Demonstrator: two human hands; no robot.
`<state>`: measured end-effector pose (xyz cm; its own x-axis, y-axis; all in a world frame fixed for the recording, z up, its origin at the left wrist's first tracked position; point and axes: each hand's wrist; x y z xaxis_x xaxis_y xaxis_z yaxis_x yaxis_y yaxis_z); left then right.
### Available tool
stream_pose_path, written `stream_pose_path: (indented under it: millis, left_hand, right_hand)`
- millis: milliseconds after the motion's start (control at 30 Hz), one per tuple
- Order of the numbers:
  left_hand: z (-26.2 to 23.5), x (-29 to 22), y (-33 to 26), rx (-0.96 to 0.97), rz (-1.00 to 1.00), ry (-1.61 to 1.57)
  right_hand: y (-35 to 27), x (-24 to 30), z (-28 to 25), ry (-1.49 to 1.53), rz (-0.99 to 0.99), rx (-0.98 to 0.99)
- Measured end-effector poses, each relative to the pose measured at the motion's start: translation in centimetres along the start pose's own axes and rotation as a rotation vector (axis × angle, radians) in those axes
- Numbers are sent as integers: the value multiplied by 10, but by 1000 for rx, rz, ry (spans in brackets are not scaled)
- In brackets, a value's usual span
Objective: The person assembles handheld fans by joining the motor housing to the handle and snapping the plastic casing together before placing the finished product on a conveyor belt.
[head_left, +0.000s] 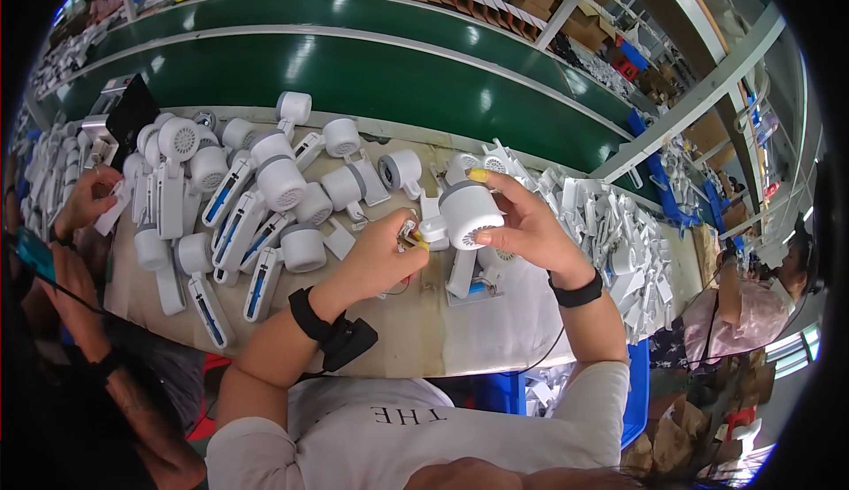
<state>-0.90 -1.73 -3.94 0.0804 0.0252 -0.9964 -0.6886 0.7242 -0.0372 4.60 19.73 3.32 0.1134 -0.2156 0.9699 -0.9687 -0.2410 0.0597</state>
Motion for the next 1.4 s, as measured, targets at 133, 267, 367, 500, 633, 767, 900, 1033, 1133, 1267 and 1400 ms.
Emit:
stream_pose_path:
  millis: [133, 267, 367, 500, 633, 767, 900, 1033, 1133, 1267, 1400]
  left_hand:
    - [0, 6, 2, -52, 35, 71]
    - [0, 4, -2, -130, 163, 329]
    - [3, 4, -5, -161, 193, 468]
    - [6, -2, -3, -132, 140, 518]
    - [1, -1, -7, -31, 110, 467]
    - [9, 0, -8, 121, 69, 303]
    - [26, 7, -6, 222, -139, 77]
    - [36, 4, -13, 261, -120, -242]
    - [28, -2, -8, 167, 28, -448]
    - [17, 8, 0, -17, 158, -558]
    - [0, 26, 9, -74, 137, -498]
  right_hand:
    - [6, 17, -3, -231, -45, 59]
    - [12, 38, 5, -742, -251, 167]
    - [16, 40, 8, -782, -167, 199]
    - [15, 35, 4, -772, -134, 185]
    - [13, 14, -1, -613, -199, 195]
    - [-10, -3, 4, -551, -53, 166]
    - [-40, -37, 9, -403, -112, 1]
    - [-68, -43, -5, -37, -30, -188]
    - [-71, -75, -69, -480, 212, -756]
    - [-56, -133, -149, -1301, 232, -1025]
    - [-36, -113, -169, -1127, 729, -906]
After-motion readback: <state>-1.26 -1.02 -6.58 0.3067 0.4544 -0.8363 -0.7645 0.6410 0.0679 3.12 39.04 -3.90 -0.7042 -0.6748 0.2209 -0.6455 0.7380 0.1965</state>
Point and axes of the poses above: each hand's wrist, its own y-axis towards the middle knuckle, its own z-axis out of the palm, x = y × z
